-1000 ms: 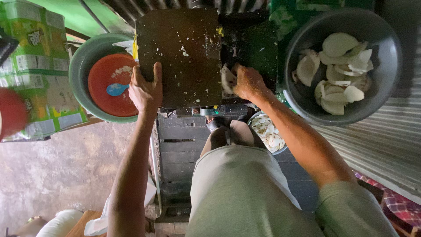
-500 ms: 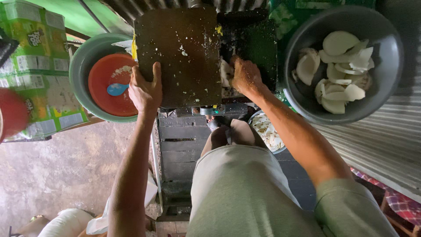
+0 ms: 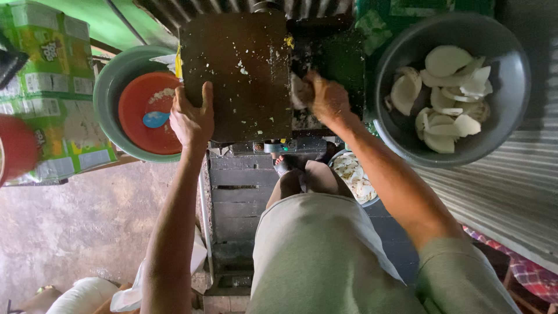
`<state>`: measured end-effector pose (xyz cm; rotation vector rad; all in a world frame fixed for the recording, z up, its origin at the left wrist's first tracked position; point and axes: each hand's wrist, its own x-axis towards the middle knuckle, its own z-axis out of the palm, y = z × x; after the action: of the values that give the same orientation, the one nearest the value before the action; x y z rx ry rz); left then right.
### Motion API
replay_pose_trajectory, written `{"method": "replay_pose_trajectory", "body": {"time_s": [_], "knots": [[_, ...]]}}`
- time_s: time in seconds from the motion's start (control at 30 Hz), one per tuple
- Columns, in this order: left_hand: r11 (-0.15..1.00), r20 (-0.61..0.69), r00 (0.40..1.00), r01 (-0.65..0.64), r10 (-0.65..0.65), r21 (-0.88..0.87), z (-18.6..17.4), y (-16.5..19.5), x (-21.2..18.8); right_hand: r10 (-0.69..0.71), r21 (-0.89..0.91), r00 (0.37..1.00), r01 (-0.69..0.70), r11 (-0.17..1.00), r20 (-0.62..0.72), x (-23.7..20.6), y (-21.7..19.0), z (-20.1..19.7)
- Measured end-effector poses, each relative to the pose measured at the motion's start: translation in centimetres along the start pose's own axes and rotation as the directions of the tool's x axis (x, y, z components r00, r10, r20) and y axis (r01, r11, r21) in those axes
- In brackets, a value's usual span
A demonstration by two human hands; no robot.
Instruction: The person grates coconut halves against a rotating manual grater machine, holding a guard board with one hand while pressing each coconut half against the drum, and drops the shreds into a bowl. They then scrape accumulated grated coconut from the machine chute into a red bowl and resume grating more coconut halves.
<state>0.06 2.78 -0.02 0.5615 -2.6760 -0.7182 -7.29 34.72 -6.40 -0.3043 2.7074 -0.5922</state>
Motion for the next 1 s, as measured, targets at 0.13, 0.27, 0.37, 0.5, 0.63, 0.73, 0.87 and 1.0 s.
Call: {"method": "replay_pose_trajectory", "body": {"time_s": [0.13, 0.27, 0.37, 0.5, 0.63, 0.73, 0.87, 1.0], "knots": [[0.999, 0.021, 0.999, 0.046, -0.046, 0.008, -0.2, 0.2, 0.1, -0.110, 0.070, 0.985, 0.120, 0.990, -0.129, 0.3, 1.0, -2.5], [1.000, 0.006, 1.000, 0.017, -0.017, 0.011, -0.3, 0.3, 0.1, -0.157, 0.147, 0.982, 0.172, 0.974, -0.108, 1.0, 1.0, -4.1], [1.000, 0.011, 1.000, 0.027, -0.027, 0.007, -0.2, 0.4, 0.0, -0.184, 0.221, 0.970, 0.216, 0.951, -0.157, 1.4, 0.2, -4.0], [0.999, 0.013, 0.999, 0.046, -0.047, 0.029, 0.0, 0.3, 0.2, -0.087, 0.173, 0.993, 0.099, 0.980, -0.079, 1.7, -0.5, -3.3], [0.999, 0.029, 0.998, 0.047, -0.047, -0.006, -0.1, 0.2, 0.3, -0.030, 0.035, 0.999, 0.031, 0.999, -0.035, 2.9, -0.2, -1.9], [1.000, 0.000, 1.000, 0.009, -0.009, 0.007, -0.1, 0.3, 0.3, -0.011, -0.024, 0.998, 0.009, 1.000, -0.056, 3.6, 0.3, -0.7], [0.999, 0.023, 0.999, 0.031, -0.031, 0.017, -0.2, 0.2, 0.3, -0.143, -0.025, 0.969, 0.141, 0.990, -0.200, 3.6, 0.7, 0.3], [0.998, 0.060, 0.997, 0.057, -0.058, 0.008, -0.2, 0.2, 0.4, -0.108, 0.002, 0.985, 0.109, 0.994, -0.137, 3.5, 0.5, 0.3]]}}
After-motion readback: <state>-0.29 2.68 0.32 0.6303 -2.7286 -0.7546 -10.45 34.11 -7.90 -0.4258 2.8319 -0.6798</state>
